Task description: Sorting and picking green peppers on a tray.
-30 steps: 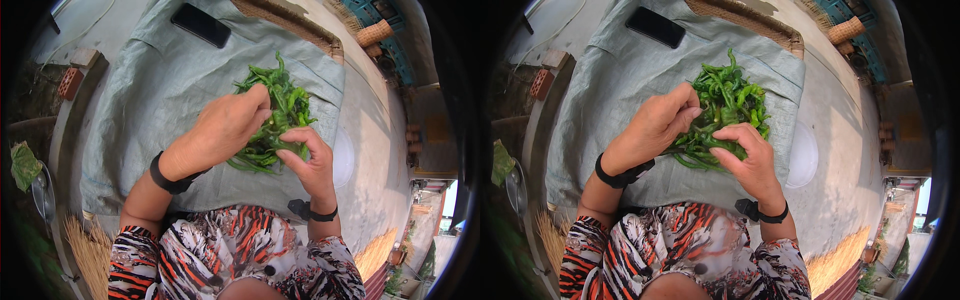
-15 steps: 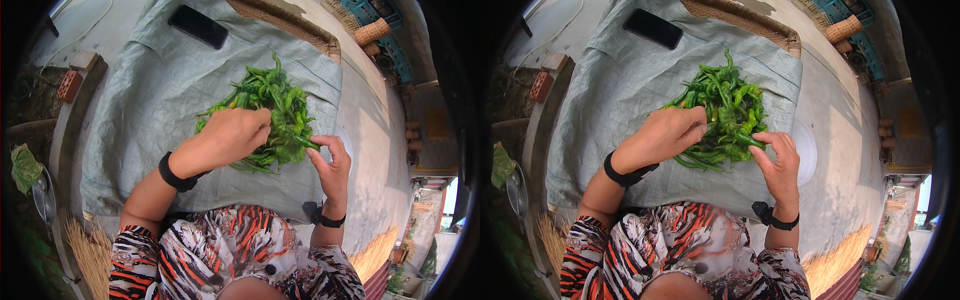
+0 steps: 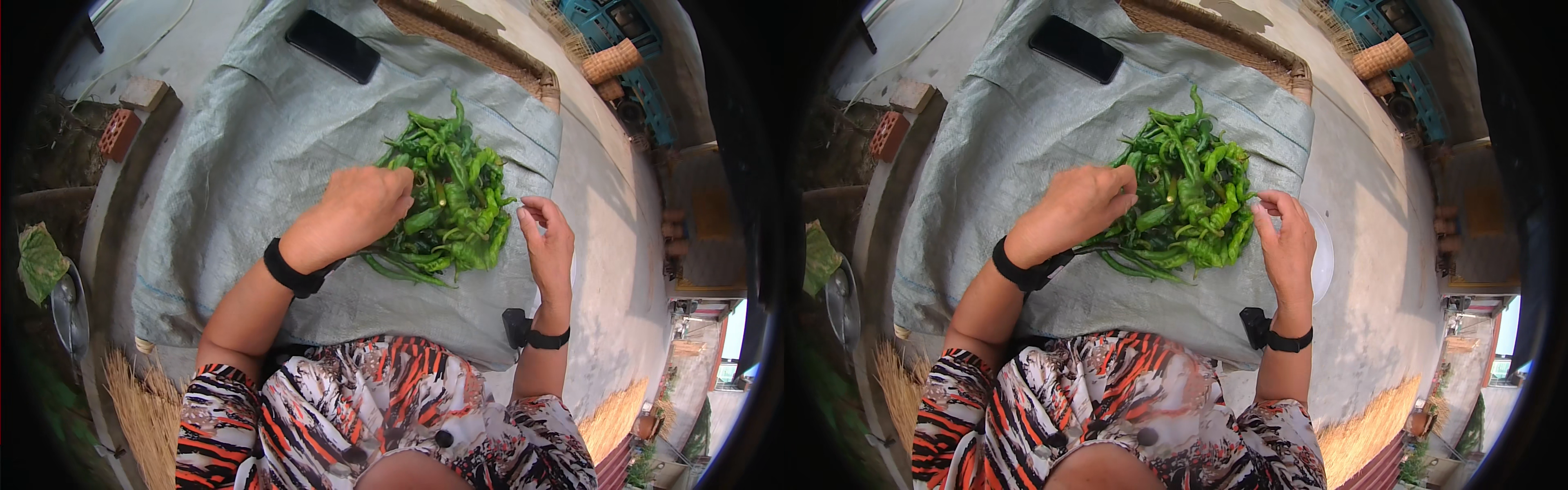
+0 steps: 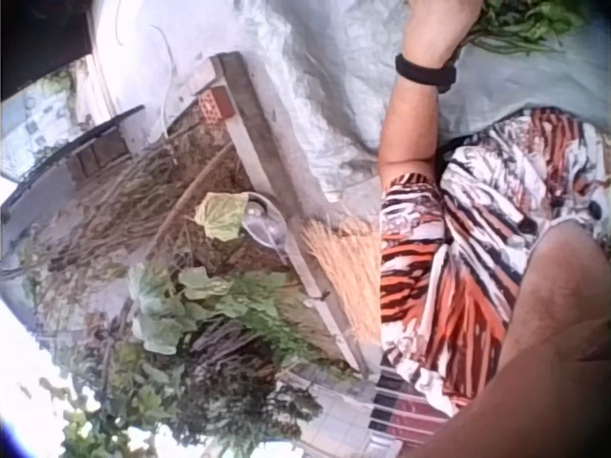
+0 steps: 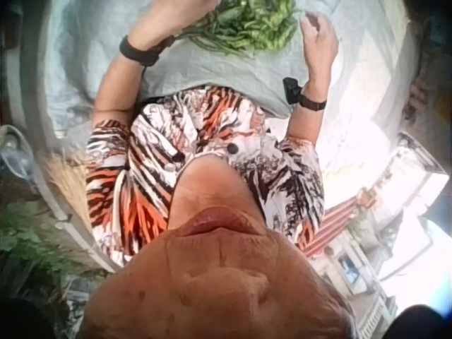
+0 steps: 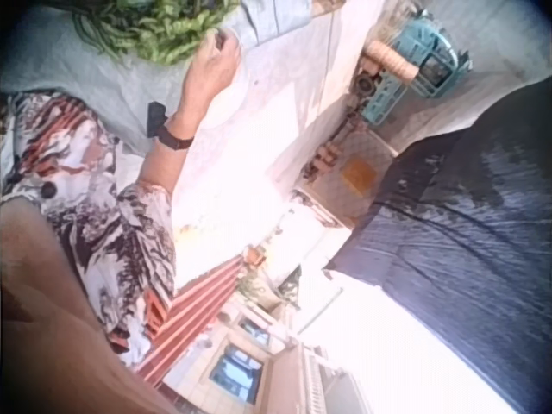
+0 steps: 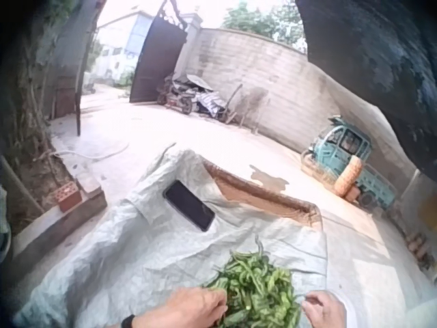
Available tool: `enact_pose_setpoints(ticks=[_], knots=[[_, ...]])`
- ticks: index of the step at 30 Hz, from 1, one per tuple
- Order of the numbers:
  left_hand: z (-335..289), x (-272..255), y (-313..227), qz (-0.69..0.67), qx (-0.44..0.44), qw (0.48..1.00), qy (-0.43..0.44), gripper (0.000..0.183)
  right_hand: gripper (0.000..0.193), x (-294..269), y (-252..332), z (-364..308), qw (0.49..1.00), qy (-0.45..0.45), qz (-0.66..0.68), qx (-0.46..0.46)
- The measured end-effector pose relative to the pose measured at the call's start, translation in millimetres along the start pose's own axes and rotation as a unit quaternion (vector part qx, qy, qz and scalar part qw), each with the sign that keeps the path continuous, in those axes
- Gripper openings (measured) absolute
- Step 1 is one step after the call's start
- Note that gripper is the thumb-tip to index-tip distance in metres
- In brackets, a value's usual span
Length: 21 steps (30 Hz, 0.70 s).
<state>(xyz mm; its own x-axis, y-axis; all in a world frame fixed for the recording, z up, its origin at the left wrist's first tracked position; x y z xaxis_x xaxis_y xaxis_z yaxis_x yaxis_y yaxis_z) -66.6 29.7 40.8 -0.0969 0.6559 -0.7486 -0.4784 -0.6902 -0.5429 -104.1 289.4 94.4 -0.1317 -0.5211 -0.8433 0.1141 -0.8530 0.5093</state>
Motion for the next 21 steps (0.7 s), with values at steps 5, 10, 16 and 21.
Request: enact_pose_setpoints(ticks=[5, 10, 16, 21], knots=[[0, 2, 1, 0.002, -0.011, 0.999, 0.034, 0.014, 0.018, 58, 77, 11, 0.983, 0.052, -0.134, -0.116], [0, 3, 4, -0.017, -0.02, 0.999, 0.046, 0.019, 0.023, 74, 77, 24, 0.979, 0.044, -0.152, -0.128], [-3, -5, 13, -0.035, -0.073, 0.994, -0.067, 0.061, 0.017, 41, 62, -4, 0.996, 0.067, 0.05, -0.018], [1, -5, 3, -0.011, 0.003, 0.996, -0.089, 0.056, 0.019, 24, 50, -34, 0.964, 0.14, 0.219, 0.051]])
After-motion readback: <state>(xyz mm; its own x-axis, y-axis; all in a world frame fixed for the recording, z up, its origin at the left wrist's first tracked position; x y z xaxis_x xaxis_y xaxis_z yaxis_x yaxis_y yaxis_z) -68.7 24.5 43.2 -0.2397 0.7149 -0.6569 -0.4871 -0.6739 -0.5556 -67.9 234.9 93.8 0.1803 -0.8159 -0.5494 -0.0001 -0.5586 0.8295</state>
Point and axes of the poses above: each hand's wrist, its own z-axis towards the middle knuckle, its own x-axis out of the palm, y = z × x, the point moved 7 cm from there along z, towards the middle knuckle, and after that the axes turned 11 degrees about x, right-handed, at the moved point
